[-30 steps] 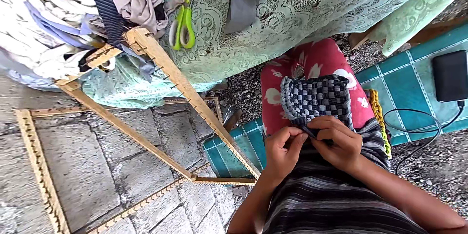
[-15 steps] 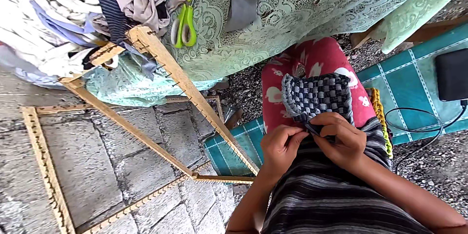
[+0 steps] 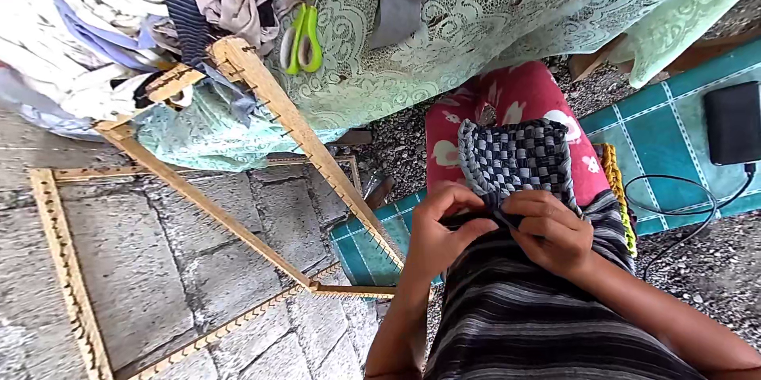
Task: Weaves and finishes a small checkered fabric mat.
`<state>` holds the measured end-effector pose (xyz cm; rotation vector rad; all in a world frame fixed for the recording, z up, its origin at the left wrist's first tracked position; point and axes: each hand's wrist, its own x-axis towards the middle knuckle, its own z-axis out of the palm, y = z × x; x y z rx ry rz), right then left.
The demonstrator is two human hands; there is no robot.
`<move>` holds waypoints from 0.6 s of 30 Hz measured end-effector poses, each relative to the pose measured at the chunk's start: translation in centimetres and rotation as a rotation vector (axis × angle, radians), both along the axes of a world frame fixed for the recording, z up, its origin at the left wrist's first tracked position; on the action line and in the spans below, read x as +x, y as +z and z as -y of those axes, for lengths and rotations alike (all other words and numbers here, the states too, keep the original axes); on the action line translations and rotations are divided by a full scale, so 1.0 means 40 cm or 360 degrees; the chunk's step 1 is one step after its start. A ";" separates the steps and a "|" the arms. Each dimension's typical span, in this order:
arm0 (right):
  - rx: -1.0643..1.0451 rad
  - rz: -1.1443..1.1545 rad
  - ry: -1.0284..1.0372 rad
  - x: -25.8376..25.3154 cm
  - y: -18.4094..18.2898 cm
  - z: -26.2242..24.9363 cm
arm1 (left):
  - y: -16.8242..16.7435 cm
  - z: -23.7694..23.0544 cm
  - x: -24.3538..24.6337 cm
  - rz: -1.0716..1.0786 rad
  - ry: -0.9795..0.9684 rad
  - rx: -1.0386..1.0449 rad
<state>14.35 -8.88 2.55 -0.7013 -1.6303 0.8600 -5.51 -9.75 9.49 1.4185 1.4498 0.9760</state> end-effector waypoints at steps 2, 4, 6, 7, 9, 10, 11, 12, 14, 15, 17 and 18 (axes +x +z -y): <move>0.0096 0.0034 -0.0019 0.006 0.000 -0.001 | 0.017 -0.014 -0.026 -0.0104 0.0012 0.0099; 0.0153 0.0046 -0.0019 0.008 -0.002 -0.004 | 0.024 -0.030 -0.029 -0.0285 0.0034 0.0174; 0.0171 0.0055 0.0003 0.006 -0.002 -0.007 | 0.025 -0.047 -0.018 -0.0369 -0.0098 0.0174; 0.0170 0.0055 0.0021 0.006 -0.001 -0.008 | 0.024 -0.054 -0.010 -0.0355 -0.0177 0.0149; 0.0147 0.0037 0.0066 0.009 0.001 -0.009 | 0.026 -0.067 0.000 -0.0244 -0.0306 0.0040; 0.0120 0.0026 0.0087 0.013 0.003 -0.012 | 0.027 -0.074 0.003 -0.0166 -0.0357 -0.0016; 0.0086 0.0012 0.0103 0.018 0.005 -0.016 | 0.027 -0.080 0.007 -0.0087 -0.0405 -0.0056; 0.0056 0.0004 0.0118 0.023 0.007 -0.021 | 0.024 -0.083 0.013 -0.0018 -0.0433 -0.0071; 0.0014 0.0004 0.0158 0.036 0.014 -0.033 | 0.009 -0.079 0.027 0.0088 -0.0385 -0.0053; -0.0006 0.0004 0.0199 0.043 0.018 -0.038 | 0.003 -0.076 0.032 0.0162 -0.0310 -0.0057; -0.0060 -0.0008 0.0299 0.051 0.020 -0.044 | 0.001 -0.081 0.025 0.0307 -0.0115 -0.0082; -0.0100 -0.0017 0.0329 0.054 0.017 -0.043 | 0.009 -0.092 0.011 0.0371 -0.0011 -0.0075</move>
